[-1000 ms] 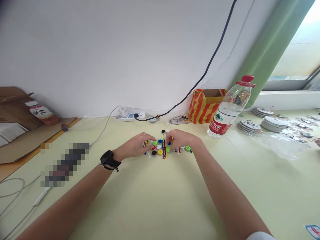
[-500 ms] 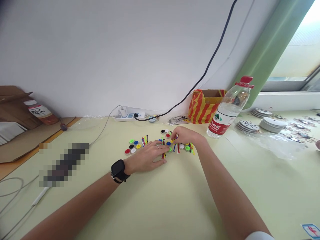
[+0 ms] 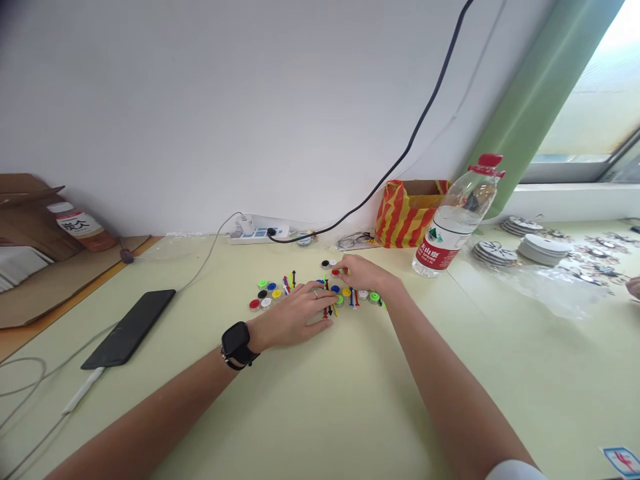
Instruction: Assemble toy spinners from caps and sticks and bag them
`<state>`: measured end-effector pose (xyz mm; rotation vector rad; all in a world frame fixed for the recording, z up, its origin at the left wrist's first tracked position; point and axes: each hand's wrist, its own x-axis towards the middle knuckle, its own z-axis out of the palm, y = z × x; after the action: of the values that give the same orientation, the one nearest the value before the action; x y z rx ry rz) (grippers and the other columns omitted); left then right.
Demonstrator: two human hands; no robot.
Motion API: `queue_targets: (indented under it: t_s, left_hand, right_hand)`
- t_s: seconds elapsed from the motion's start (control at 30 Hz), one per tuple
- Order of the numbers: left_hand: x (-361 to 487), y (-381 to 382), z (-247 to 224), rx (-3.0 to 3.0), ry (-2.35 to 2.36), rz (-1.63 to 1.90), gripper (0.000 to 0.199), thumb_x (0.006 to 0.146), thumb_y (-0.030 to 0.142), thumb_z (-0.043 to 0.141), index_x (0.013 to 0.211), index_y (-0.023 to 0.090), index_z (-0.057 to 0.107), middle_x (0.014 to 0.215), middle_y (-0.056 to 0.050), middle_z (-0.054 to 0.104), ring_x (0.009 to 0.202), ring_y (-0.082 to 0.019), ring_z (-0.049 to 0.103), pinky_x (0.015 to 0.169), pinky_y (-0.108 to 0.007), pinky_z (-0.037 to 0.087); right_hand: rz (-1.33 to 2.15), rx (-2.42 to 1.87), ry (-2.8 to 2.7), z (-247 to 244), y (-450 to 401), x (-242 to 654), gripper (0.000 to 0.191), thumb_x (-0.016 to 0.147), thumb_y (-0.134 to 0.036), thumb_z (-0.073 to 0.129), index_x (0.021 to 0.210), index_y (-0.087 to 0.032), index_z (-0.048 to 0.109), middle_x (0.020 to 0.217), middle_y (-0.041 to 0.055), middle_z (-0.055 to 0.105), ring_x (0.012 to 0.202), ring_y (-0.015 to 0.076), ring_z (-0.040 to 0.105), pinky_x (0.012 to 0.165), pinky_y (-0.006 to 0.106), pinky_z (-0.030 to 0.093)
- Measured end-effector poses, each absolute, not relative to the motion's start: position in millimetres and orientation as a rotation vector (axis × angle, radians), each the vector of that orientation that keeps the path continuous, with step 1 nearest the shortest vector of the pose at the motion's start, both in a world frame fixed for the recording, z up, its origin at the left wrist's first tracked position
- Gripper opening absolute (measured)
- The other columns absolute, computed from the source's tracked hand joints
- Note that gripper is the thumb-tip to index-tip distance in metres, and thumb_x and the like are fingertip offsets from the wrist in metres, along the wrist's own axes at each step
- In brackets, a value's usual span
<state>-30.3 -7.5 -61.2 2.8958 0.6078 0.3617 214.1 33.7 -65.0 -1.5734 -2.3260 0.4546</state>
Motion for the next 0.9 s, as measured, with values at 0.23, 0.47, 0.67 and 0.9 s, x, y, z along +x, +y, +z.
queue_targets:
  t_s: [0.23, 0.47, 0.67, 0.9]
  left_hand:
    - [-29.9, -6.7, -60.8, 2.891, 0.604, 0.361, 0.03, 0.098, 0.031, 0.054, 0.126, 0.024, 0.061, 0.133, -0.007, 0.067, 0.133, -0.03, 0.048, 0.109, -0.048, 0.042]
    - [-30.9, -5.1, -63.7, 2.893, 0.611, 0.362, 0.033, 0.098, 0.031, 0.054, 0.131, 0.025, 0.06, 0.132, -0.007, 0.067, 0.134, -0.031, 0.048, 0.109, -0.049, 0.042]
    - [-31.2, -4.4, -64.7, 2.895, 0.611, 0.365, 0.034, 0.099, 0.03, 0.053, 0.132, 0.025, 0.06, 0.134, -0.007, 0.066, 0.134, -0.03, 0.048, 0.11, -0.049, 0.042]
    - [-30.4, -5.2, -64.1, 2.906, 0.61, 0.374, 0.033, 0.099, 0.03, 0.053, 0.131, 0.025, 0.06, 0.134, -0.006, 0.066, 0.134, -0.03, 0.048, 0.11, -0.048, 0.041]
  right_hand:
    - [0.511, -1.543, -2.317, -62.5, 33.9, 224.2, 0.029, 0.09, -0.018, 0.056, 0.11, -0.023, 0.077, 0.109, 0.005, 0.076, 0.096, 0.0217, 0.07, 0.087, 0.03, 0.054]
    - [0.266, -1.56, -2.255, -100.4, 44.5, 191.0, 0.052, 0.096, -0.014, 0.045, 0.146, -0.02, 0.053, 0.153, 0.0104, 0.052, 0.143, 0.0262, 0.043, 0.118, 0.045, 0.036]
    - [0.355, -1.561, -2.29, -88.3, 39.0, 195.5, 0.054, 0.089, -0.008, 0.044, 0.138, -0.021, 0.062, 0.14, 0.0071, 0.064, 0.129, 0.0248, 0.059, 0.11, 0.035, 0.045]
    - [0.578, -1.65, -2.274, -62.6, 28.4, 206.7, 0.053, 0.089, -0.014, 0.05, 0.14, -0.023, 0.062, 0.144, 0.0041, 0.061, 0.134, 0.0251, 0.056, 0.114, 0.035, 0.041]
